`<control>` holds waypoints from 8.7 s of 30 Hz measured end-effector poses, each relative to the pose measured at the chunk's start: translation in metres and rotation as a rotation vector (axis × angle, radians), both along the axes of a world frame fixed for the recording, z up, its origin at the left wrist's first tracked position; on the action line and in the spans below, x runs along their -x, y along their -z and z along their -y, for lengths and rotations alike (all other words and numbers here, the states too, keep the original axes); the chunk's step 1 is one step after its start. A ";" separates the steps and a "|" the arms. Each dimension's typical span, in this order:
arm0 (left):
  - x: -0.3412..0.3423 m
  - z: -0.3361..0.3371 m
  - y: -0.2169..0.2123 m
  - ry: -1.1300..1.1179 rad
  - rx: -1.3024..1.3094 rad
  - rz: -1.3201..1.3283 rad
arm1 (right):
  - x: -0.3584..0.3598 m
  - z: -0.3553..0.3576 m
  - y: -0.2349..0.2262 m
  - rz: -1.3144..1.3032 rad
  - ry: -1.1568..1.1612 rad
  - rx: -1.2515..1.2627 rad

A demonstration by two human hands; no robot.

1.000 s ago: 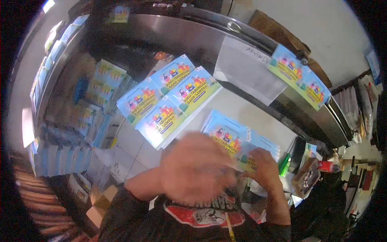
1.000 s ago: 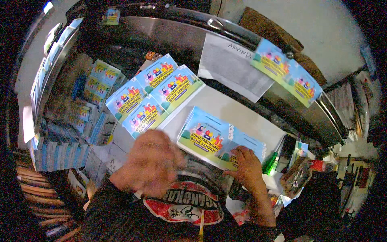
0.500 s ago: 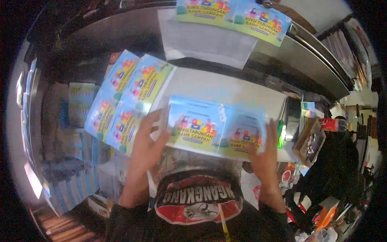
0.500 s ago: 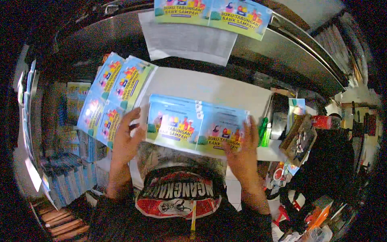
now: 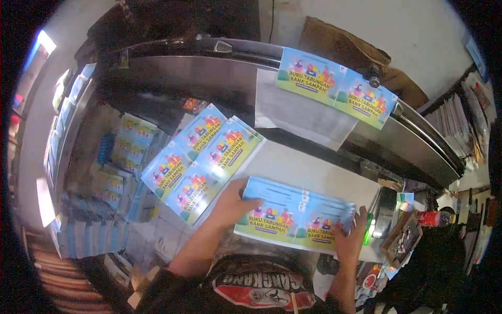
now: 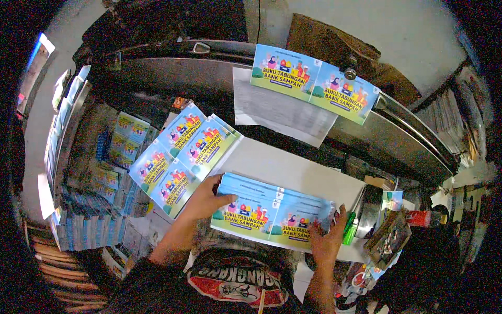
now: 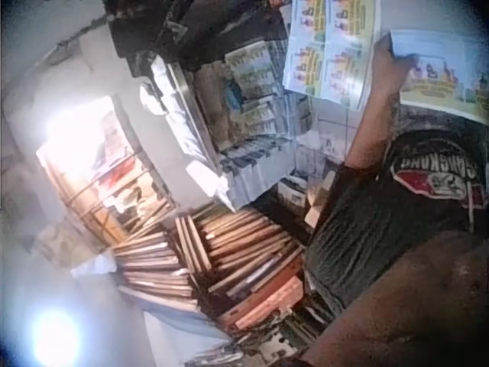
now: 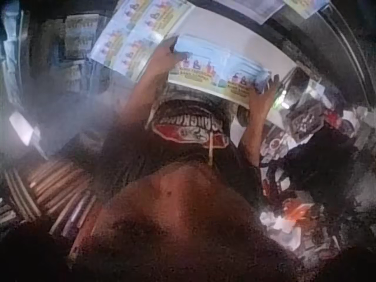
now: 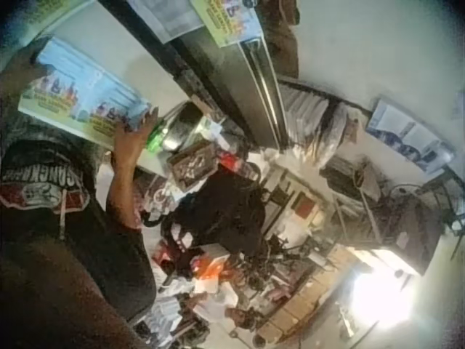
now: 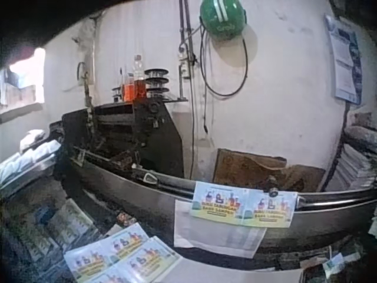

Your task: The person aligns a stack of printed booklets by hand, then separates, folds, and organizes them into stacks on the table.

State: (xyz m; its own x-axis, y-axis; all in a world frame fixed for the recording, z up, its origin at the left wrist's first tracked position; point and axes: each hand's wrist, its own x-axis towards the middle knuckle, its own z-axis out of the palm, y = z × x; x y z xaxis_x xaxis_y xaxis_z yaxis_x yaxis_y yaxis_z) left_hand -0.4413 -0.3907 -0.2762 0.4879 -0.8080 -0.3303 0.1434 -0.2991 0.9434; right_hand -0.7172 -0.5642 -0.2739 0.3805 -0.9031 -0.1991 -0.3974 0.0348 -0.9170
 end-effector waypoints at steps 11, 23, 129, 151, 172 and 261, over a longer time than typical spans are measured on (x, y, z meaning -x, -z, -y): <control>0.032 -0.009 -0.019 -0.266 0.093 0.106 | 0.005 0.008 0.018 0.040 -0.052 0.159; 0.033 -0.030 -0.024 -0.255 0.347 0.230 | 0.015 0.015 -0.022 0.323 -0.092 0.075; 0.004 -0.083 -0.007 -0.485 0.370 0.600 | 0.015 0.032 0.020 0.478 -0.226 0.199; -0.098 -0.205 0.003 -1.058 -0.465 0.938 | 0.040 0.052 -0.043 0.028 0.081 -0.071; -0.170 0.278 -0.142 0.382 -0.382 1.596 | 0.017 0.037 0.017 -0.003 -0.034 0.004; 0.060 -0.161 0.019 -0.494 -0.164 1.124 | -0.406 0.113 -0.104 -0.407 -0.310 1.477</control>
State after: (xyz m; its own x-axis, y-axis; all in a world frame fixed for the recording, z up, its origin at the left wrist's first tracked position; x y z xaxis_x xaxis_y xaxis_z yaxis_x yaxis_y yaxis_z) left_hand -0.5014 -0.2296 -0.2951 0.8067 -0.4452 0.3886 -0.5900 -0.5690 0.5728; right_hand -0.3108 -0.6774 -0.1699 0.7246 -0.2842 0.6278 -0.4393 -0.8924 0.1031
